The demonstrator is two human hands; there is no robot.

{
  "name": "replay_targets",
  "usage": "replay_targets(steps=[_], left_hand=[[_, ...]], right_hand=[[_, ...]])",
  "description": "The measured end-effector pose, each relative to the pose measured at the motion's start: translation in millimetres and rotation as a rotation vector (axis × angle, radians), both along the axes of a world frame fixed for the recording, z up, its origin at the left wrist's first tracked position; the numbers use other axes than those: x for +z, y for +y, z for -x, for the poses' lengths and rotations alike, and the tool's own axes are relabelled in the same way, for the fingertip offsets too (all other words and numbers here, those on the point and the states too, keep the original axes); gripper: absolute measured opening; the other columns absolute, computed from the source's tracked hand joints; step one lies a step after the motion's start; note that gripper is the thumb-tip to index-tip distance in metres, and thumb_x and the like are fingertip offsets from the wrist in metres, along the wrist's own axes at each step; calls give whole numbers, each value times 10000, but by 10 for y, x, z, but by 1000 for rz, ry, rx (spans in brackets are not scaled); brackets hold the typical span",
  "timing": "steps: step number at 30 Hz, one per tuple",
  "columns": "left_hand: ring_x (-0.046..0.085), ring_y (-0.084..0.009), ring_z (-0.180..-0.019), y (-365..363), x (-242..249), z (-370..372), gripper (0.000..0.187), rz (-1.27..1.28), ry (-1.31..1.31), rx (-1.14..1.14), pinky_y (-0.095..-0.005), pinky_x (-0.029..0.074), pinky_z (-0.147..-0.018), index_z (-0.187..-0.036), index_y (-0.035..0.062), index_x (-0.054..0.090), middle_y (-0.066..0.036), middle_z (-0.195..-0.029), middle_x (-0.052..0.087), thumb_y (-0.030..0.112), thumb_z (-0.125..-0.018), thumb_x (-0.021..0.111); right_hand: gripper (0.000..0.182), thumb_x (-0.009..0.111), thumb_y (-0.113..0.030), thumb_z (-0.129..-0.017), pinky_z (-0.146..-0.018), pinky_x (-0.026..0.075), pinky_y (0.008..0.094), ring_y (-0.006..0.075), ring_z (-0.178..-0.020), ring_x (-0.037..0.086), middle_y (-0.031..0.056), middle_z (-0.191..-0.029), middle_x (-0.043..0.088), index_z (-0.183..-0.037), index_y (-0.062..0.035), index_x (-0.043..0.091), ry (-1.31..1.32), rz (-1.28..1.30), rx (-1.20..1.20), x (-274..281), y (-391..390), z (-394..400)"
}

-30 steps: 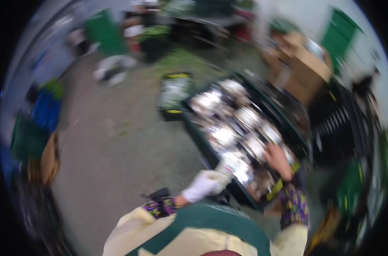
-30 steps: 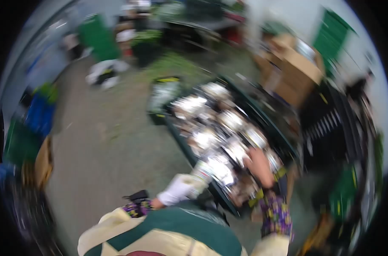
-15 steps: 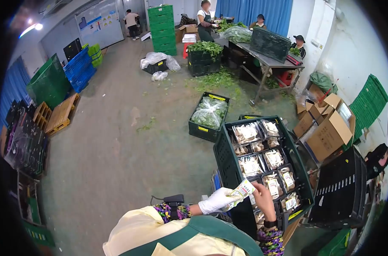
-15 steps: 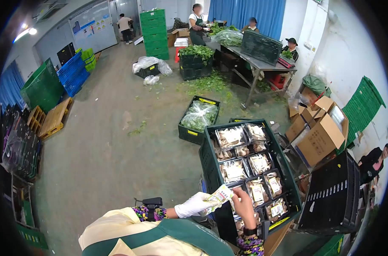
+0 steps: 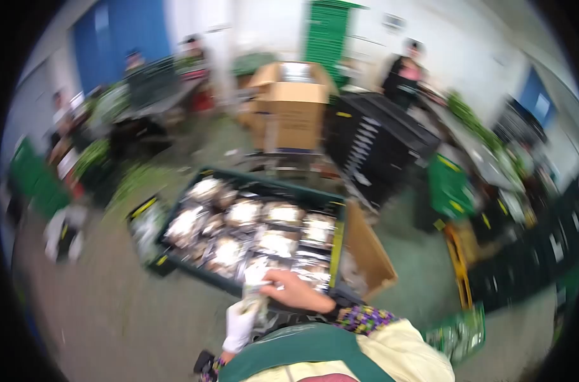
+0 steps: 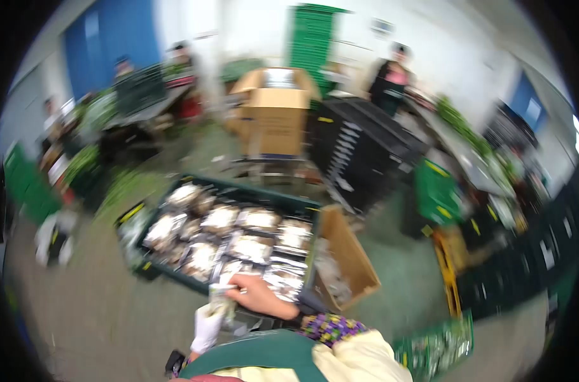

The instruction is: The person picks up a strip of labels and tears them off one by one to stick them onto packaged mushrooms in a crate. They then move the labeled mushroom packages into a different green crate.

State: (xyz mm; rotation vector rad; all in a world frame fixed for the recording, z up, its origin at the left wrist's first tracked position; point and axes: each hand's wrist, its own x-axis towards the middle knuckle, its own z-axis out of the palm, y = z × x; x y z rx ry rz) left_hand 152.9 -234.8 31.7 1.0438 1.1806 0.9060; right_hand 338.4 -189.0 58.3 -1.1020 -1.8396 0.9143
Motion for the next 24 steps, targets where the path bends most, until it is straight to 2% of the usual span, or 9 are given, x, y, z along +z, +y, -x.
replay_targets(steps=[3,5,6,12,15,18,22,23,24], left_hand=[[605,-104,-758,89,-214,-16,175,-156,111,-16,-233,490,-686,-1032,-34,635,-53,-881,662,37,-875,608],[595,-123,-874,100,63,-297,236,-246,-191,161,-241,477,-805,-1117,-39,584,-71,-1013,636,-6,-883,581],[571,-131,-962,144,50,-252,287,-271,-157,78,-252,449,-884,-1184,-30,541,-75,-1102,602,-15,-899,558],[548,-69,-735,312,-129,-239,90,-271,-111,51,-216,450,-677,-969,-5,631,-30,-860,636,47,-901,601],[535,-57,-714,285,-21,-286,76,-314,-38,27,-207,438,-648,-894,3,625,-22,-839,633,76,-906,609],[529,-52,-709,314,-272,-85,141,-221,-19,-47,-201,430,-641,-836,13,609,-9,-830,628,132,-910,624],[532,-54,-669,248,-194,-190,224,-226,-126,-89,-219,441,-606,-861,10,594,-6,-780,619,223,-895,656],[548,-63,-678,180,-112,-217,131,-126,-186,-80,-214,456,-629,-939,-17,621,-4,-828,629,89,-871,657],[556,-64,-688,163,-132,-152,151,-68,-108,-153,-220,463,-629,-976,-23,632,-14,-846,640,75,-865,657]], right_hand=[[196,626,-263,-845,-615,459,399,319,-708,619,140,-751,622,-904,-76,617,-35,46,-84,-28,-86,-73],[205,622,-290,-843,-602,449,415,337,-692,609,128,-724,619,-871,-87,615,-117,9,-91,-44,-133,-146],[232,598,-316,-859,-595,443,428,343,-673,603,128,-697,610,-854,-85,609,-132,2,-71,-54,-151,-162],[259,550,-337,-884,-592,426,445,353,-661,589,142,-670,590,-833,-87,596,-106,123,-75,-140,-177,-171],[247,572,-323,-873,-581,422,438,344,-658,587,126,-676,594,-817,-82,585,-88,159,-74,-132,-207,-155],[239,601,-300,-854,-569,421,423,324,-641,588,106,-666,590,-802,-68,575,-60,119,-90,-55,-211,-143],[234,635,-283,-818,-567,425,420,320,-647,589,109,-661,577,-792,-62,562,-105,5,-29,16,-147,-176],[225,642,-271,-817,-559,433,416,329,-645,589,117,-657,572,-790,-63,560,-141,-65,-23,11,-96,-213],[201,638,-271,-821,-570,443,421,337,-668,594,122,-691,581,-811,-82,571,-213,-235,-68,-82,5,-309]])
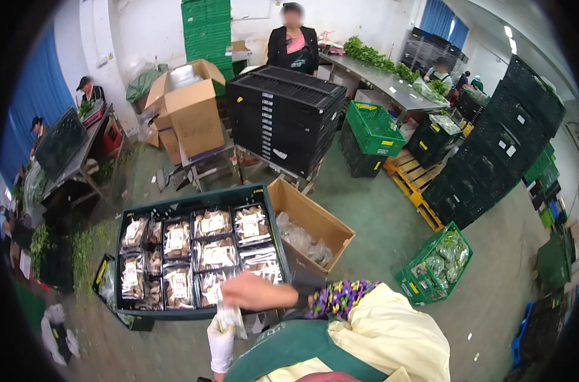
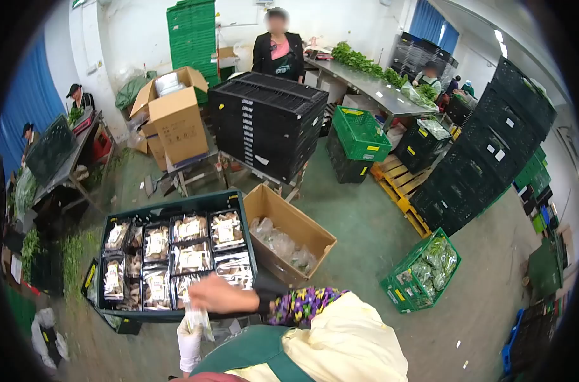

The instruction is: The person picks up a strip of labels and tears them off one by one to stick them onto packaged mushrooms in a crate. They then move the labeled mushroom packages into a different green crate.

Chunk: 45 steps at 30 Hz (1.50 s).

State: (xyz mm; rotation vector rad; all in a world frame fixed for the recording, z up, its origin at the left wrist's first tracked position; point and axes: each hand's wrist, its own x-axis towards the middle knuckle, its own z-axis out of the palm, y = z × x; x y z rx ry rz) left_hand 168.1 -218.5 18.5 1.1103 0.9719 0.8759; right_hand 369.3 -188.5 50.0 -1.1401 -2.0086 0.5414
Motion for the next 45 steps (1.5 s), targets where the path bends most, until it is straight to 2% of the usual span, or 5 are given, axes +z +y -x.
replay_targets(steps=[4,17,24,30,45], left_hand=[[560,-51,-677,-18,-20,255,162,65,175,17,-219,450,-575,-989,-29,669,-20,-827,659,64,-858,655],[562,-29,-597,-117,-10,417,160,165,88,272,-171,429,-514,-975,-7,661,-11,-799,665,127,-887,656],[576,-37,-596,-152,-12,358,186,160,33,235,-177,431,-495,-1006,-6,647,-22,-807,670,148,-902,637],[573,-29,-587,-168,-16,355,183,197,-34,279,-176,432,-488,-1024,5,651,-14,-805,675,135,-896,640],[589,-46,-665,-60,49,102,181,135,-39,345,-195,465,-576,-1032,-32,649,-28,-861,675,74,-886,635]], right_hand=[[156,626,-207,-855,-620,490,337,227,-741,624,106,-799,637,-939,-79,595,391,289,-168,-70,384,-641],[512,735,-404,-732,-734,475,439,400,-875,609,225,-891,630,-957,14,544,-493,499,-141,-434,443,-951],[536,824,-347,-591,-681,472,390,278,-793,612,105,-838,582,-923,-46,531,-954,168,-318,-747,325,-589],[128,531,-76,-771,-634,433,382,265,-766,552,93,-835,510,-899,-71,533,-886,-91,-343,-567,153,-553],[293,590,-288,-846,-724,461,416,349,-815,588,183,-831,594,-905,-1,595,-143,357,-42,-361,681,-632]])
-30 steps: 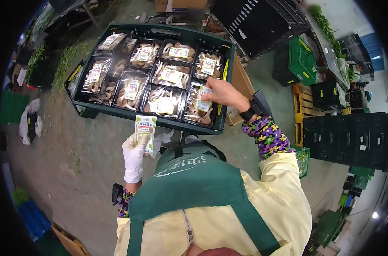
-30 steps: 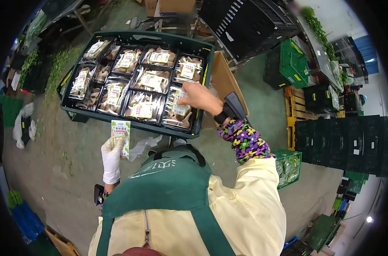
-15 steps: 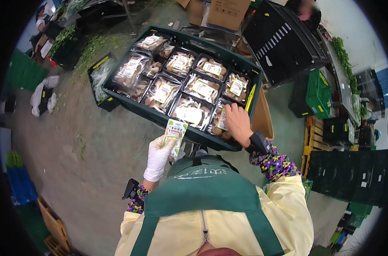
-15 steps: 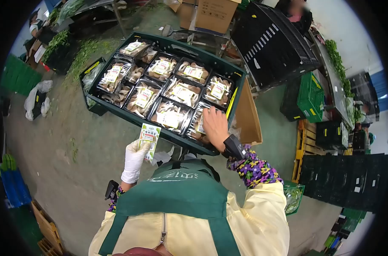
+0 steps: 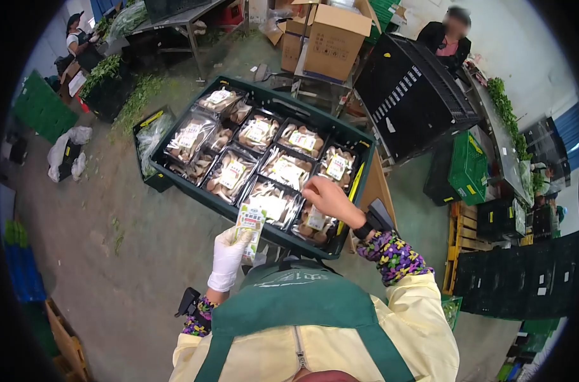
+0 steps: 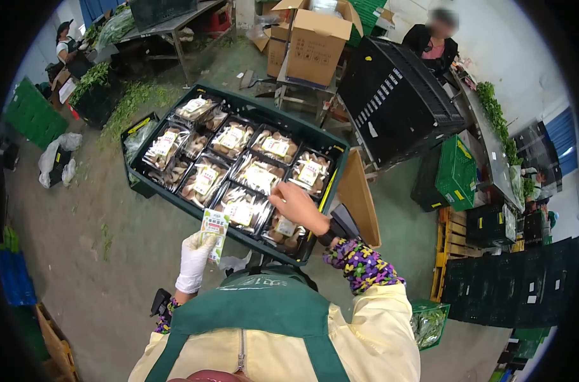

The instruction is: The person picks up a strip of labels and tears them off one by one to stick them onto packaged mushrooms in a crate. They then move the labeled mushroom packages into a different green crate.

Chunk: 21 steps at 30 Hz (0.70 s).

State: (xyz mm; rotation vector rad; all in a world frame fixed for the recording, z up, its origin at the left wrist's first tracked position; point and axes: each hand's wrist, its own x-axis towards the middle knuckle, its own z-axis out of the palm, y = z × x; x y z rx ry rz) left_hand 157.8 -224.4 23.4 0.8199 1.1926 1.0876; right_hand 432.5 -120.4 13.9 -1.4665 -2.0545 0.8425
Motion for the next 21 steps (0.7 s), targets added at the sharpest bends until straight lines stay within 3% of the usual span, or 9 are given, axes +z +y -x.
replay_targets(steps=[4,5,8,10,12,14,16,18,21], left_hand=[[567,-42,-664,29,100,37,174,-73,220,43,-193,435,-552,-1019,-38,657,-21,-843,663,69,-889,613],[558,-39,-655,52,100,58,170,-69,197,55,-192,426,-544,-1015,-40,657,-16,-832,657,63,-890,605],[545,-40,-631,154,20,292,149,-74,193,13,-191,414,-531,-986,-43,656,-7,-800,642,49,-898,577],[545,-43,-629,255,7,456,143,-103,164,-9,-191,416,-533,-979,-41,652,-9,-796,641,53,-901,578],[546,-45,-626,365,-32,684,137,-116,152,-5,-192,417,-534,-971,-40,649,-12,-791,640,57,-905,579],[549,-50,-627,480,-96,1018,142,-95,101,11,-192,421,-535,-972,-39,643,-14,-788,639,78,-908,593],[551,-54,-630,595,-191,1376,156,-109,69,-29,-196,427,-540,-986,-36,641,-18,-796,641,94,-907,607],[547,-42,-605,717,-265,1664,146,-119,97,-61,-195,421,-515,-946,-3,650,-8,-793,653,135,-920,608],[544,-37,-587,916,-298,1998,144,-111,85,-122,-191,414,-498,-937,-4,651,-5,-768,650,130,-924,601]], right_hand=[[348,549,-339,-905,-664,456,369,222,-722,583,139,-766,598,-877,4,598,286,159,-169,-192,618,318],[394,516,-380,-934,-662,454,340,161,-708,538,72,-747,585,-950,7,590,346,176,-142,32,711,478],[500,421,-474,-955,-585,445,323,138,-718,505,59,-919,600,-1060,-2,544,614,471,-231,429,1015,1061],[633,421,-523,-899,-732,484,428,305,-877,592,216,-1072,611,-1143,52,524,653,448,-350,156,1454,1541],[748,377,-542,-868,-981,371,497,469,-1167,483,341,-1284,459,-1240,103,445,484,370,-548,-362,2030,2028],[746,376,-537,-870,-1025,335,487,465,-1223,426,337,-1334,407,-1272,89,434,512,365,-720,-418,2199,2384],[831,369,-560,-862,-1056,303,481,480,-1275,350,379,-1359,332,-1386,75,254,600,409,-788,-378,2279,2654],[842,387,-572,-856,-1051,311,481,496,-1261,356,394,-1339,337,-1372,78,247,810,303,-919,-538,2509,2968],[671,453,-520,-880,-917,378,509,484,-1111,459,378,-1209,436,-1204,63,380,594,70,-1161,-1033,2864,3257]])
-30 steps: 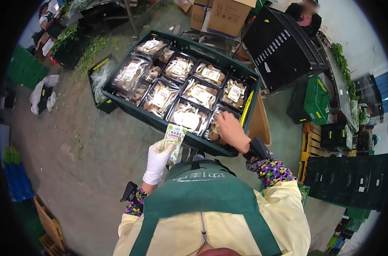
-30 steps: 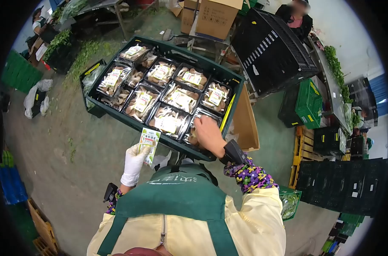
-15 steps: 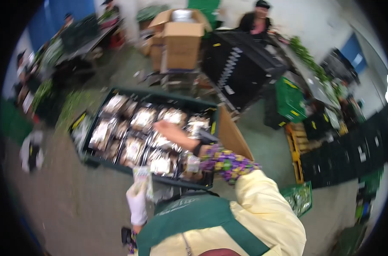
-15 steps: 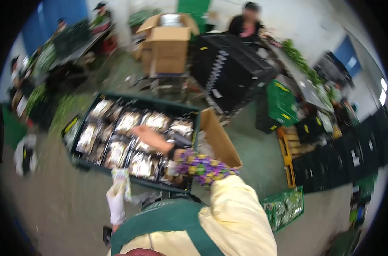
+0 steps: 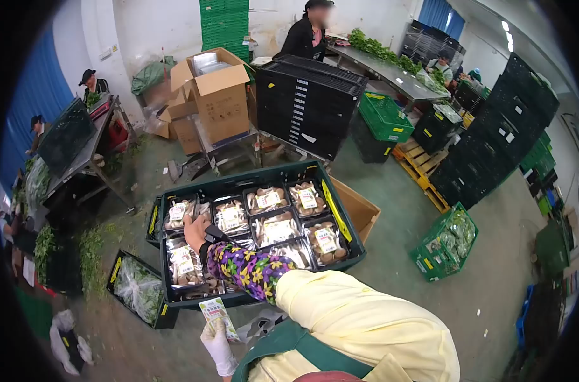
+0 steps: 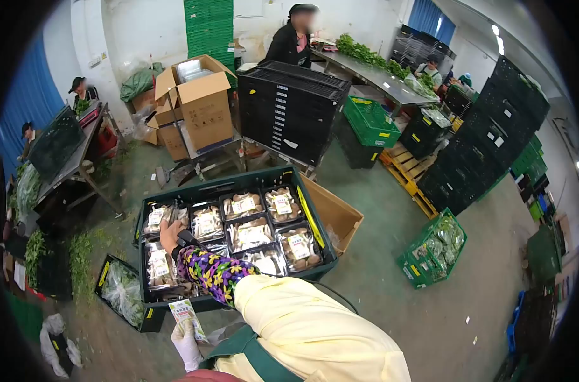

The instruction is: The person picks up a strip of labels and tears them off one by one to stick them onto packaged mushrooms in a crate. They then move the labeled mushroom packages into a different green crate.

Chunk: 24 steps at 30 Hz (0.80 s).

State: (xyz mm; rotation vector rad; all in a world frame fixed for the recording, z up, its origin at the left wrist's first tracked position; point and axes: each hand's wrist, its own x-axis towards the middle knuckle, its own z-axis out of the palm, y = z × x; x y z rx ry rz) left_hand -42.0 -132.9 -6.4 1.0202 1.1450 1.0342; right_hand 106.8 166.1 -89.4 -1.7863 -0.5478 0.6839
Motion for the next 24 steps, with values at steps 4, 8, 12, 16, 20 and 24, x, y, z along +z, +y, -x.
replay_targets(steps=[4,8,12,16,20,24], left_hand=[[543,-41,-586,145,115,204,137,44,-6,-75,-193,415,-508,-936,-19,651,-10,-760,647,106,-917,598],[559,-55,-624,260,-126,255,132,-12,-21,-2,-206,437,-541,-946,-43,645,-31,-800,654,74,-910,593],[576,-67,-653,338,-235,262,162,-11,11,-26,-215,468,-586,-992,-34,642,-47,-838,668,104,-913,610],[574,-69,-648,388,-307,263,157,-19,41,-58,-214,464,-581,-989,-32,642,-51,-845,671,101,-913,609],[567,-126,-818,326,497,-47,220,71,194,-120,-254,449,-717,-1093,-3,598,-85,-971,633,138,-924,586],[561,-57,-638,305,131,-168,159,-53,54,-30,-205,441,-560,-979,-43,641,-34,-820,658,92,-918,584]], right_hand=[[459,503,-406,-919,-654,426,477,399,-763,561,268,-846,556,-1022,35,427,-316,63,-24,-309,-64,-57],[341,554,-252,-916,-603,426,463,329,-676,493,221,-737,540,-994,34,387,-141,-108,-41,66,-247,-105],[324,526,-265,-886,-681,465,555,498,-763,593,322,-804,601,-975,30,427,-332,-70,-14,211,-316,-163],[270,506,-256,-887,-705,445,560,494,-818,576,310,-823,601,-920,10,478,-331,-63,56,518,-491,-434],[256,511,-251,-886,-679,437,523,478,-806,557,273,-804,587,-828,-2,506,-370,-264,30,796,-663,-1173],[289,514,-289,-863,-696,454,528,472,-803,578,262,-812,611,-813,-5,542,-412,-172,161,974,-1267,-2229]])
